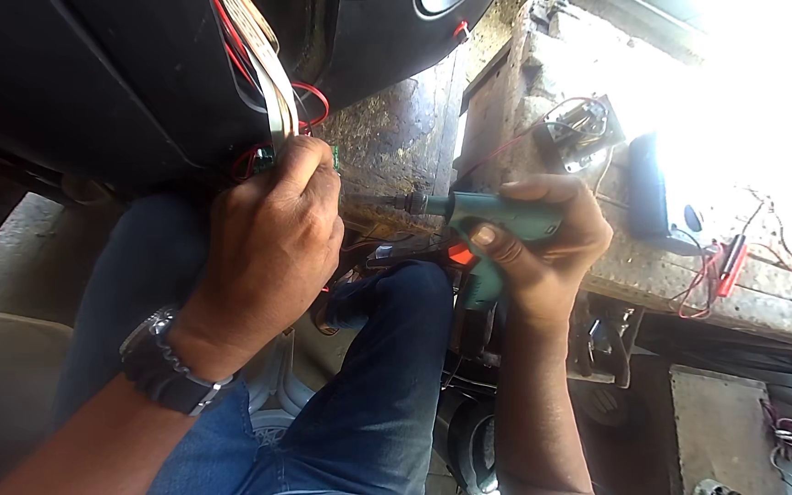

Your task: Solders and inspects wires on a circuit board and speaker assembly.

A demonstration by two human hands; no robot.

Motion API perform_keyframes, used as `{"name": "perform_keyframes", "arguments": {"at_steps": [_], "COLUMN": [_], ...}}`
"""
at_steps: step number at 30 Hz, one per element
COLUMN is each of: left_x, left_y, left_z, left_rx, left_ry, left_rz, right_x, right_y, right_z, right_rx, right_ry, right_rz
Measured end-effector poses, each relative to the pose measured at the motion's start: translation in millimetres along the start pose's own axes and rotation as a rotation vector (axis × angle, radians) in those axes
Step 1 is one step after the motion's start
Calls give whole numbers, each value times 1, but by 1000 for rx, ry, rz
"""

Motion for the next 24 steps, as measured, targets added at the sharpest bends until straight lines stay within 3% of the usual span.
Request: {"name": "perform_keyframes", "arguments": {"at_steps": [24], "left_x": [0], "left_y": [0], "left_z": [0], "left_rx": [-2], "left_ry": [5], "left_rz": [3], "right_x": [-2], "right_y": [4], "right_z": [4], "right_rx": [-42], "right_ry": [15], "right_rz": [27]}}
Point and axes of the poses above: each hand's wrist, its own y-axis away from the middle knuckle, its own z-axis out of the back of the hand, x = y × z, the point moved 4 cm from there along -y, towards the middle knuckle, and after that the axes turned 13 degrees about x, right-handed, at the moved point
